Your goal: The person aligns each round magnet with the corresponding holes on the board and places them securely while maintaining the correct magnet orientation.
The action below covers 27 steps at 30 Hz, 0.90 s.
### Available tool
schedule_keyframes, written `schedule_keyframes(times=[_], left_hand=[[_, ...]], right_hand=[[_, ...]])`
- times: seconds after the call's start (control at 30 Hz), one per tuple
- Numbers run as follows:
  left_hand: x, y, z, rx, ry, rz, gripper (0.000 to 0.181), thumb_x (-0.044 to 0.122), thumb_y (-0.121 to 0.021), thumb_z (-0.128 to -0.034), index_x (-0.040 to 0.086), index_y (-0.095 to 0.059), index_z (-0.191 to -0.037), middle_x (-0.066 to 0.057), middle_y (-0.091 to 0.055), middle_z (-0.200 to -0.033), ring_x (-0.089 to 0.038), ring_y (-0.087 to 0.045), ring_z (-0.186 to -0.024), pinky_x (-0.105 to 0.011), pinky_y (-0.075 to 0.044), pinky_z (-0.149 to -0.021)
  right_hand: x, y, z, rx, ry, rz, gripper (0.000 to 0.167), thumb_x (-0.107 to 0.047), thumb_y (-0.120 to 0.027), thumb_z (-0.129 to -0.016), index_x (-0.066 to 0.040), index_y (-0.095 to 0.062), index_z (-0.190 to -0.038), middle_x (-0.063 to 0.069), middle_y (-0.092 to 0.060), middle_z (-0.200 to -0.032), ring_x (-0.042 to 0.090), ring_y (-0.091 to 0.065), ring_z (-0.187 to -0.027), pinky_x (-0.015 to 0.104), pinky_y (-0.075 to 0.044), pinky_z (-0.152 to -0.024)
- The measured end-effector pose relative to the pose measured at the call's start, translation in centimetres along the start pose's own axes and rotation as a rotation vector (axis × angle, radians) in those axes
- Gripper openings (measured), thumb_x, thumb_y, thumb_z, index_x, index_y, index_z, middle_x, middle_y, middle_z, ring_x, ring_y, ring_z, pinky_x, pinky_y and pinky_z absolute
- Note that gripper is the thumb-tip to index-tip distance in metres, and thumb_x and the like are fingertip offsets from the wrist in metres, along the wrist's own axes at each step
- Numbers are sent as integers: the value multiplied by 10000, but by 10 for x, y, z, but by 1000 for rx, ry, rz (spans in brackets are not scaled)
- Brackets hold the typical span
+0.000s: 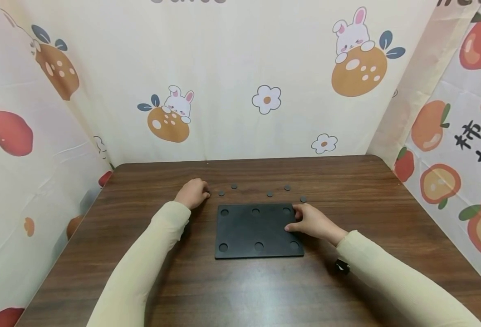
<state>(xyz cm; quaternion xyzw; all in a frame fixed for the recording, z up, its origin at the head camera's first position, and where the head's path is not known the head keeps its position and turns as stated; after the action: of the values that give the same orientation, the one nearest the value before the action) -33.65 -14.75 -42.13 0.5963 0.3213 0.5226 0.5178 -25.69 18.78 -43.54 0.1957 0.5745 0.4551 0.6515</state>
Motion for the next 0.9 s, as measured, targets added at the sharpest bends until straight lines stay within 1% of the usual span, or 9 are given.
schedule_keyframes(times=[0.2, 0.33, 0.43, 0.6, 0.73, 0.83, 0.9], left_hand=[[-2, -2, 0, 4, -4, -1, 155, 172, -664, -940, 47, -716, -1016, -126, -671, -1032, -255, -632, -917, -420, -526, -830], [-1, -1, 2, 5, 1, 22, 179, 198, -673, -936, 52, -725, -1027, -113, -696, -1034, -244, -646, -910, -413, -532, -838], [2, 3, 6, 6, -7, 48, 200, 205, -679, -932, 49, -728, -1046, -115, -706, -1045, -252, -657, -920, -421, -536, -846], [7, 9, 14, 11, -20, 74, 215, 213, -678, -933, 50, -726, -1066, -112, -709, -1048, -245, -657, -926, -422, -537, -854], [10, 10, 20, 9, -24, 98, 226, 220, -672, -939, 58, -724, -1087, -106, -714, -1063, -242, -657, -946, -423, -536, -875], [11, 12, 25, 21, -30, 115, 241, 228, -668, -942, 60, -719, -1108, -107, -713, -1085, -250, -658, -978, -426, -536, -888], [12, 14, 29, 32, -42, 124, 248, 226, -665, -945, 55, -715, -1117, -111, -711, -1094, -256, -658, -992, -431, -535, -892]], right_hand=[[0, -1, -1, -7, 13, -8, 782, -326, -786, -834, 63, -438, -1416, 170, -595, -1132, 235, -543, -934, 374, -464, -788], [0, -1, -2, -10, 24, -6, 783, -331, -784, -834, 67, -437, -1414, 168, -594, -1120, 231, -538, -918, 362, -456, -773], [0, -1, -2, -9, 21, -4, 786, -332, -783, -836, 60, -433, -1420, 165, -594, -1131, 229, -541, -929, 365, -460, -785], [0, 0, -2, -12, 18, 5, 820, -338, -783, -835, 72, -406, -1436, 189, -595, -1173, 240, -561, -975, 404, -485, -826], [1, 0, -2, -20, 10, 2, 817, -327, -782, -838, 77, -401, -1436, 184, -595, -1160, 234, -555, -949, 384, -476, -801], [1, 1, -2, -19, 8, -4, 812, -319, -777, -843, 76, -395, -1441, 188, -591, -1169, 241, -554, -961, 385, -474, -808], [2, 0, -1, -17, 5, -6, 824, -328, -779, -840, 71, -390, -1447, 199, -587, -1193, 256, -563, -1003, 407, -483, -839]])
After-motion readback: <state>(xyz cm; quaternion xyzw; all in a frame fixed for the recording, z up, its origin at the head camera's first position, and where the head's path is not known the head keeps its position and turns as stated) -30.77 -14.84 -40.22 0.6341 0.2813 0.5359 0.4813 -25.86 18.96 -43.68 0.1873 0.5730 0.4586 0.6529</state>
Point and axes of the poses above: each hand's wrist, its own z-axis away from the middle knuckle, its own y-axis out of the back of the hand, x = y × z, the point moved 5 cm from there along -z, towards the middle knuckle
